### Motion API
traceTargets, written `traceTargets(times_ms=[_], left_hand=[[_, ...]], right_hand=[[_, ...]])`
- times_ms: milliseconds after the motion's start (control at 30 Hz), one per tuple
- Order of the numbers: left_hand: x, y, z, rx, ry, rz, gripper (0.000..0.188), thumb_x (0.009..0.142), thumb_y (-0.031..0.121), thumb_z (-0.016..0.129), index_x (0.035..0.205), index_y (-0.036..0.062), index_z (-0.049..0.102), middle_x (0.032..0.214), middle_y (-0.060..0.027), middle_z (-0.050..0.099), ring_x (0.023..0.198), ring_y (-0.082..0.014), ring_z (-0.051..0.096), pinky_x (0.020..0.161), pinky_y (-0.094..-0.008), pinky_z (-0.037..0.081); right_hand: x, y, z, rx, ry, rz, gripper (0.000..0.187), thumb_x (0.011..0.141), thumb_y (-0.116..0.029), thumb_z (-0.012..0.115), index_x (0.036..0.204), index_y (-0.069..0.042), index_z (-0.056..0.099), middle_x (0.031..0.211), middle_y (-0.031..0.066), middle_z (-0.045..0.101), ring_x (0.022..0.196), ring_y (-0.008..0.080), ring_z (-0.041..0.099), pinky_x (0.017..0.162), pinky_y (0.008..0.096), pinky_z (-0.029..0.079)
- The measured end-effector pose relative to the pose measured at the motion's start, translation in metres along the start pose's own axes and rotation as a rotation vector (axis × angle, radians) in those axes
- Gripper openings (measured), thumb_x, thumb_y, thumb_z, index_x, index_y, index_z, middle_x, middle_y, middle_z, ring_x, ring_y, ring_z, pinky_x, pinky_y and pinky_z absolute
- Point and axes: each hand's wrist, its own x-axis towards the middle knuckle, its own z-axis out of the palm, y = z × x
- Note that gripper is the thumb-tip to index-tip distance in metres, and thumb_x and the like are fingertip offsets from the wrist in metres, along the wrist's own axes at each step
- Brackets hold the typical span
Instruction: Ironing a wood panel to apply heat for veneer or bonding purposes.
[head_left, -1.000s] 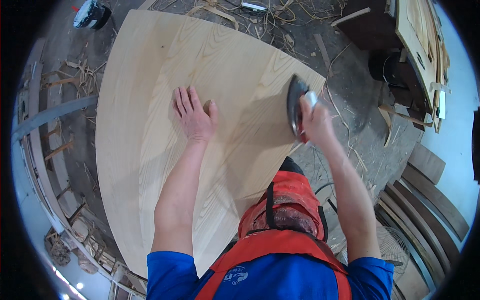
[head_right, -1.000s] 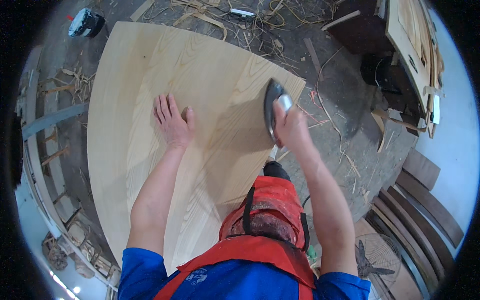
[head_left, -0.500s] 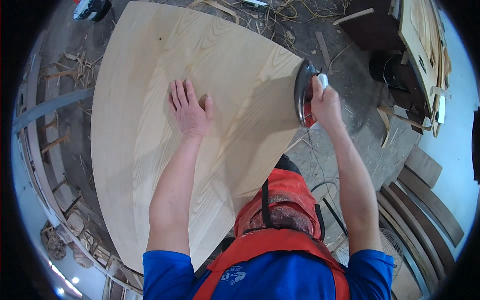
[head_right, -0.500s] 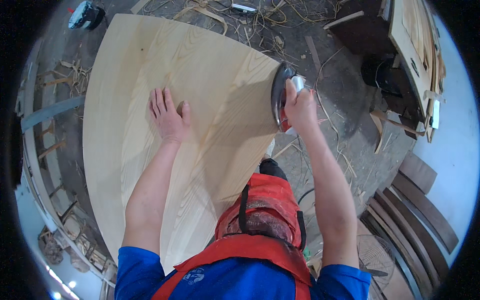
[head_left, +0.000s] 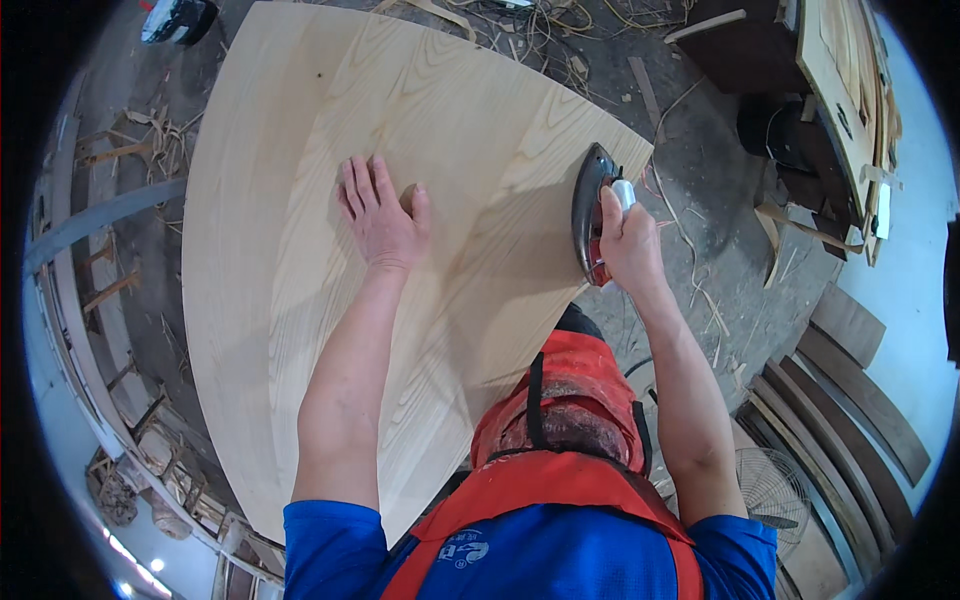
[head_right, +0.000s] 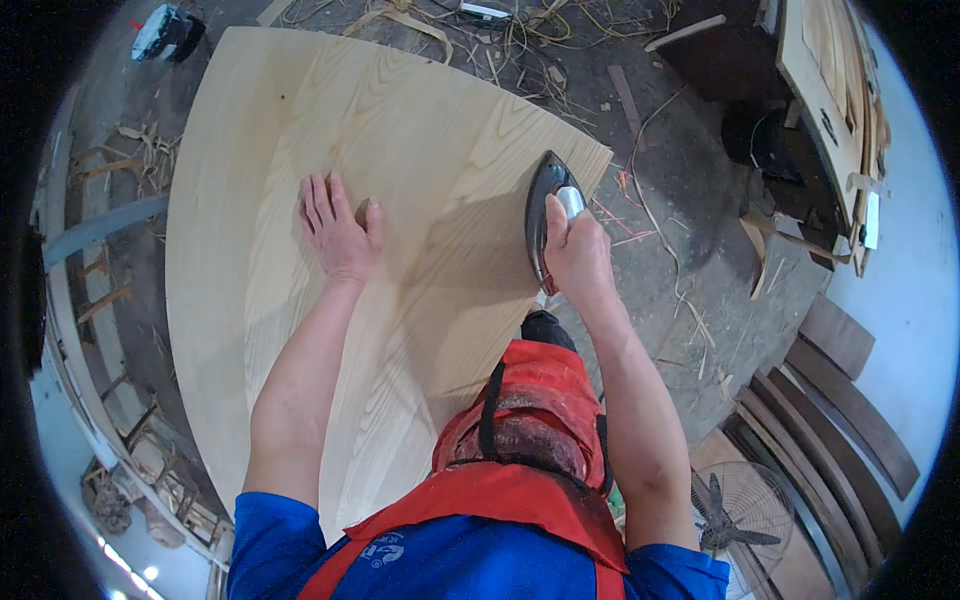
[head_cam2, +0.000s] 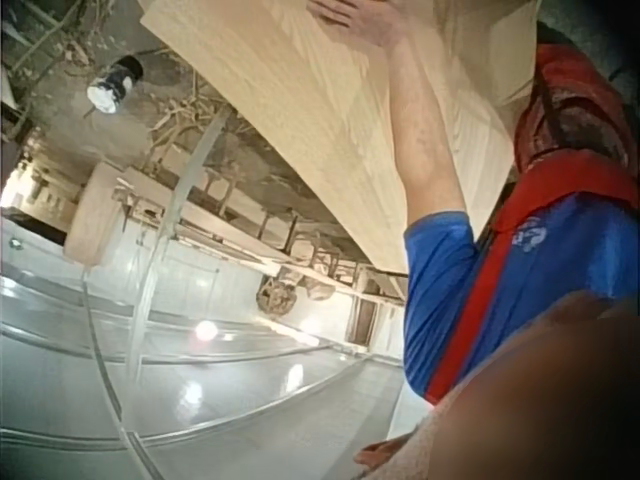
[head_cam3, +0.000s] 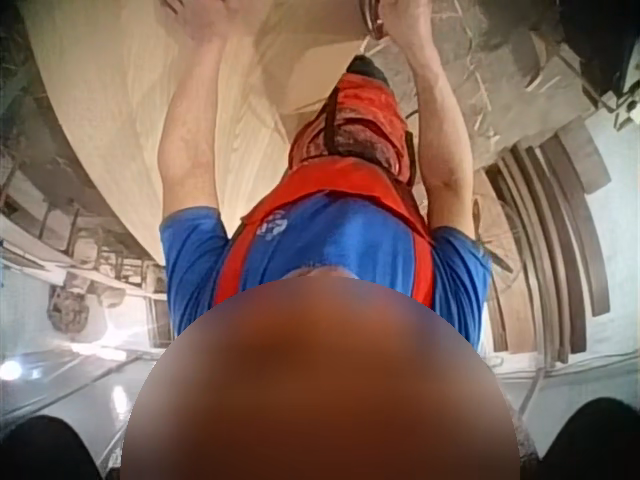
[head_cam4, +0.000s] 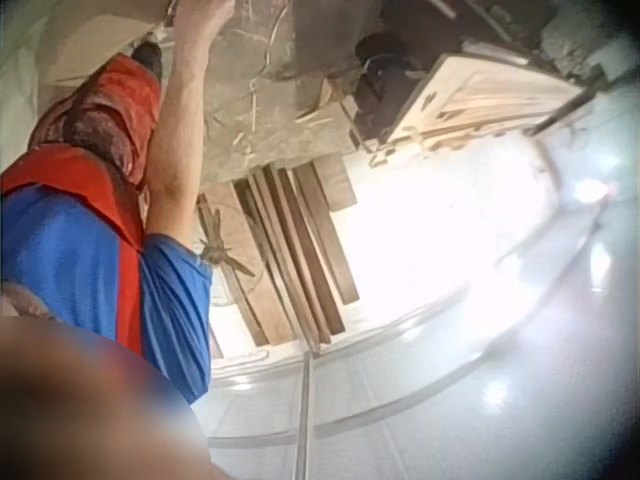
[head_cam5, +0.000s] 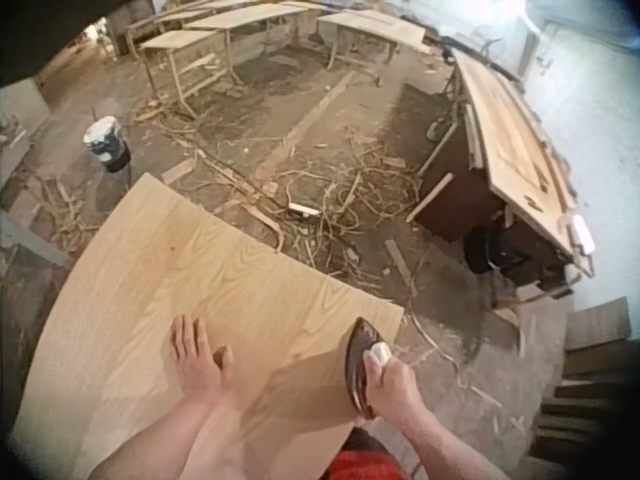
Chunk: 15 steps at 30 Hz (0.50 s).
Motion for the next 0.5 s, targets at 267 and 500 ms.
traceTargets(times_ms=[267, 500], left_hand=[[0.001, 0.0003, -0.0008, -0.009, 0.039, 0.014, 0.077, 0.1, 0.045, 0.059, 0.157, -0.0025, 0.039, 0.166, -0.0267, 0.033, 0.158, -0.0429, 0.025, 0.128, -0.0609, 0.019], [0.0028, 0.001, -0.0064, -0.019, 0.069, 0.033, 0.076, 0.1, 0.044, 0.059, 0.156, -0.0035, 0.042, 0.164, -0.0282, 0.035, 0.157, -0.0443, 0.026, 0.127, -0.062, 0.02]], right_hand=[[-0.0019, -0.0019, 0.0052, -0.028, -0.022, 0.049, 0.066, 0.11, -0.049, 0.05, 0.09, 0.013, 0.065, 0.086, 0.0392, 0.067, 0.094, 0.0567, 0.069, 0.077, 0.0583, 0.054], [-0.003, -0.0017, 0.0073, -0.05, 0.018, 0.028, 0.066, 0.11, -0.048, 0.052, 0.088, 0.013, 0.064, 0.083, 0.0395, 0.065, 0.091, 0.0579, 0.068, 0.075, 0.0585, 0.054]])
